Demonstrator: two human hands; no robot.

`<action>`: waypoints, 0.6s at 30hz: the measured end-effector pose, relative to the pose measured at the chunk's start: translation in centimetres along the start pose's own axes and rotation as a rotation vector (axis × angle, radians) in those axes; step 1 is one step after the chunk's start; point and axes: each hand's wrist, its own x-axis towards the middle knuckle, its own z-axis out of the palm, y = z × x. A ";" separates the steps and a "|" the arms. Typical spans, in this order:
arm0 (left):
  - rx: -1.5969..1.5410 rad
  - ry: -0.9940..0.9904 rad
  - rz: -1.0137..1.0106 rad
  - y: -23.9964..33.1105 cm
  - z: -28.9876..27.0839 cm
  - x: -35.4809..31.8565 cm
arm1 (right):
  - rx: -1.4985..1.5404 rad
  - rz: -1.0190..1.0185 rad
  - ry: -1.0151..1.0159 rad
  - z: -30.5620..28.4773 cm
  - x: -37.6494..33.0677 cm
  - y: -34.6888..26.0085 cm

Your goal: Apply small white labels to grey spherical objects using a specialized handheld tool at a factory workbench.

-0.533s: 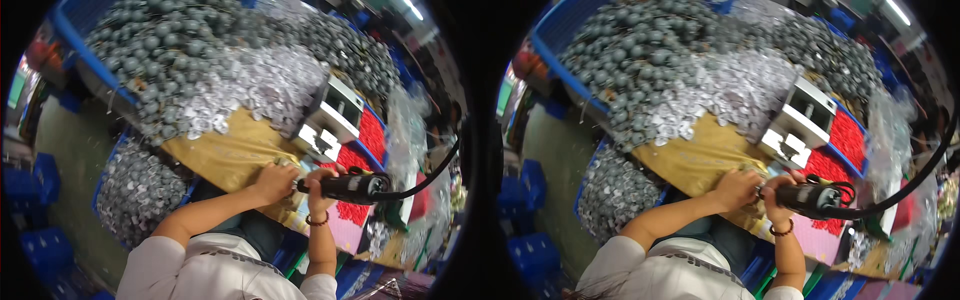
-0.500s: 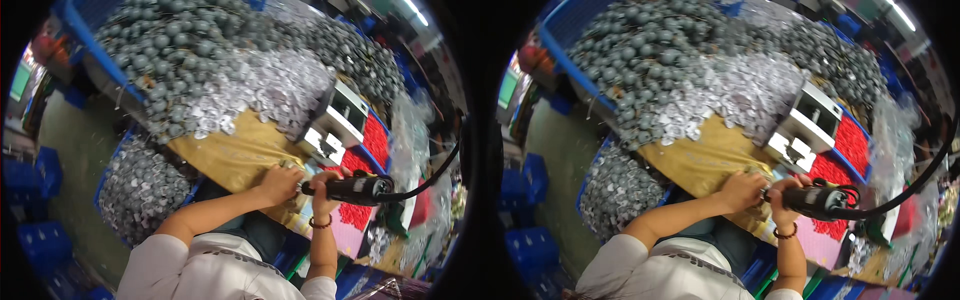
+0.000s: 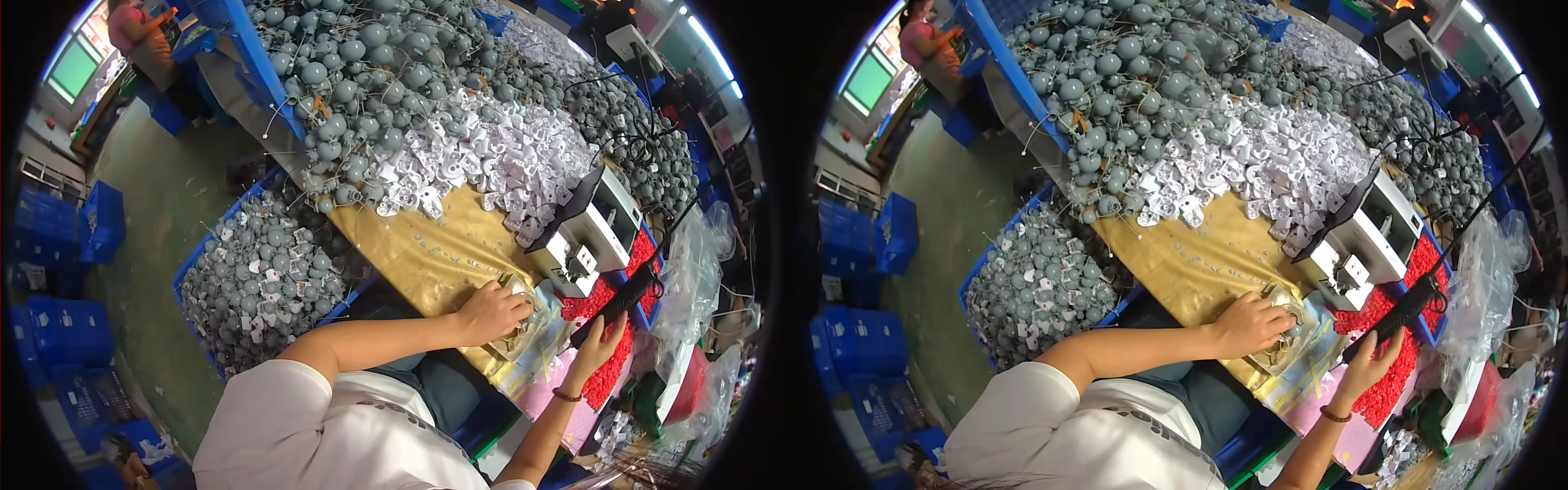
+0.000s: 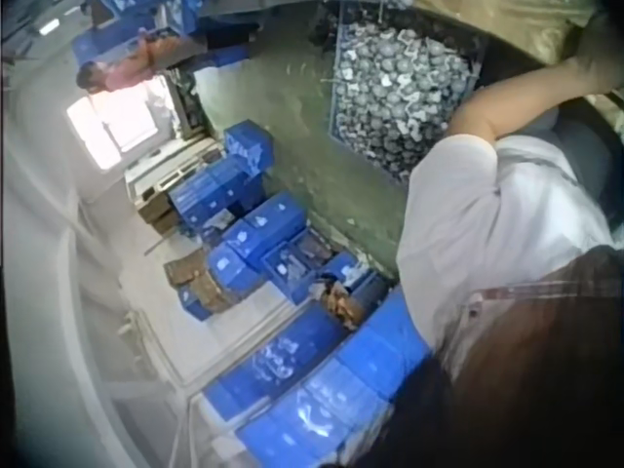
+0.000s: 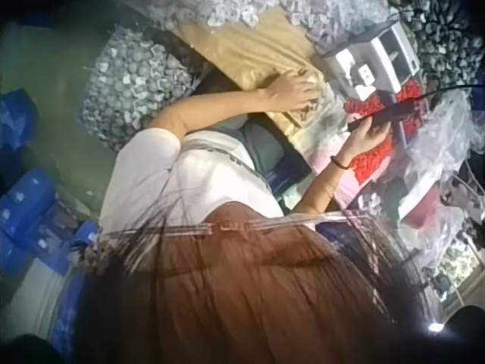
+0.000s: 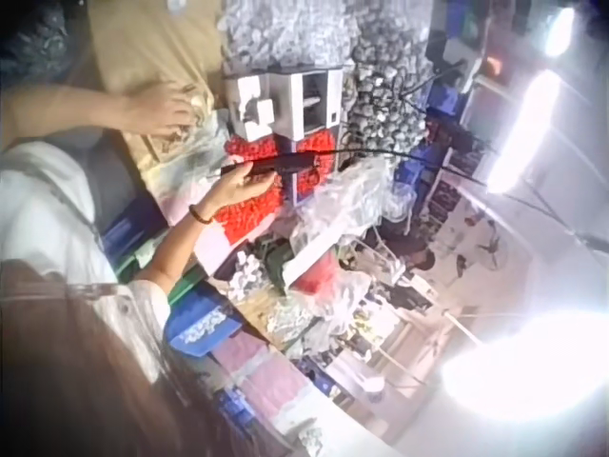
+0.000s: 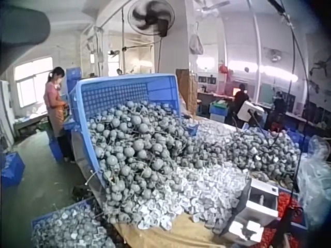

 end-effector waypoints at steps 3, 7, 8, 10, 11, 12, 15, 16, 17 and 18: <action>-0.016 0.013 -0.011 0.0 -0.4 -0.1 | -0.220 -0.249 -0.315 1.8 -3.4 -5.3; -0.031 0.024 -0.019 -0.2 -0.3 -0.1 | 0.137 0.162 -0.511 4.2 -6.1 -5.2; -0.028 0.019 -0.026 -0.2 -0.2 -0.1 | 0.193 0.243 -0.499 4.7 -6.4 -4.8; -0.009 0.031 -0.021 -0.2 0.1 -0.1 | 0.254 0.299 -0.501 4.9 -6.1 -4.4; -0.008 0.024 -0.026 -0.2 0.0 -0.1 | 0.266 0.295 -0.516 5.0 -5.8 -4.2; -0.008 0.017 -0.033 -0.1 0.0 -0.1 | 0.272 0.290 -0.528 5.3 -5.4 -4.1; 0.010 0.070 -0.019 -0.2 1.0 -0.2 | 0.303 0.273 -0.485 6.6 -5.4 -4.9; -0.002 0.072 -0.025 -0.3 1.2 0.0 | 0.314 0.273 -0.444 7.3 -5.4 -5.5; -0.015 0.077 -0.031 -0.3 1.0 0.3 | 0.343 0.284 -0.406 7.8 -5.5 -6.1; -0.035 0.083 -0.052 -0.4 0.7 0.4 | 0.375 0.310 -0.374 8.3 -5.4 -6.2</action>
